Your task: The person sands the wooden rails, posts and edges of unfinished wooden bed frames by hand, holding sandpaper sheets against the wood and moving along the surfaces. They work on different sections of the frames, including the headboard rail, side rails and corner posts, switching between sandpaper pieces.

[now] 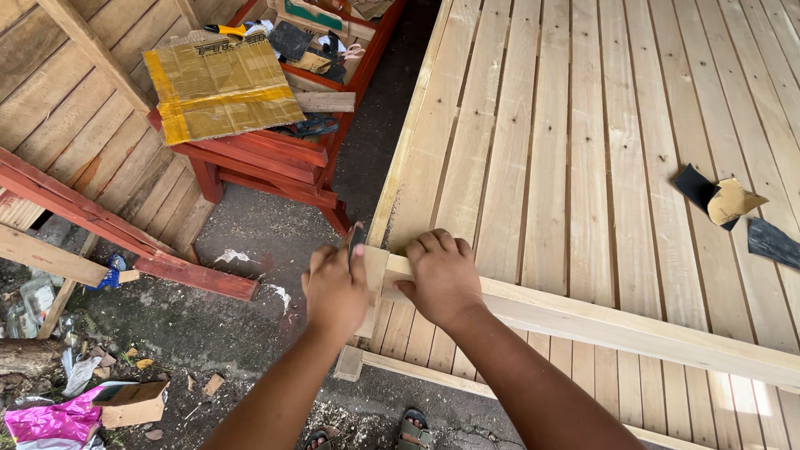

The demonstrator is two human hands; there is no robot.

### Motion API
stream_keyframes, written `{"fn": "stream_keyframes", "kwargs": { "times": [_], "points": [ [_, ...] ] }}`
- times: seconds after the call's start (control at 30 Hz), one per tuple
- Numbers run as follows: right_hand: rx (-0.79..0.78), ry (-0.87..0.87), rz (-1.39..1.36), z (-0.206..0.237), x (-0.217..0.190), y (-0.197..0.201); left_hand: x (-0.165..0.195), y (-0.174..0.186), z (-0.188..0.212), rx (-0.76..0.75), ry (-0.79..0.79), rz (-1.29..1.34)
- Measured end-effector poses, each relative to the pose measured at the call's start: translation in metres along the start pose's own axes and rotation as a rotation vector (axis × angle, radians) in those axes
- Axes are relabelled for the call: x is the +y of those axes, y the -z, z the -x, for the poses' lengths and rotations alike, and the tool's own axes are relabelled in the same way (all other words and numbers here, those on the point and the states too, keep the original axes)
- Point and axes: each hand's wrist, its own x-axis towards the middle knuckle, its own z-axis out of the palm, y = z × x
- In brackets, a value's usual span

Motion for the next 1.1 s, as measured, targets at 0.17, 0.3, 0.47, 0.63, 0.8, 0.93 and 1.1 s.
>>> {"fn": "stream_keyframes", "kwargs": {
  "times": [0.17,0.3,0.47,0.63,0.8,0.93,1.1],
  "points": [
    [-0.025,0.041,-0.058,-0.012,-0.012,0.004,-0.005,0.007,0.024,0.135,-0.137,0.074],
    [-0.086,0.033,-0.044,-0.013,-0.013,0.007,-0.008,-0.007,0.001,-0.204,0.091,-0.158],
    [-0.049,0.036,-0.082,-0.013,-0.011,0.010,-0.003,0.001,0.022,0.173,-0.179,-0.007],
    [-0.066,0.034,-0.079,-0.013,-0.011,0.010,0.008,0.001,0.002,-0.040,0.005,-0.076],
    [-0.058,0.060,-0.081,-0.011,-0.009,0.008,-0.001,0.003,0.014,0.039,-0.104,0.003],
    [-0.039,0.093,-0.109,-0.010,-0.004,0.009,-0.006,0.004,0.024,0.105,-0.183,0.021],
    [-0.086,0.151,-0.127,-0.012,-0.001,0.012,0.000,0.001,0.005,-0.060,-0.003,-0.032]
  ]
}}
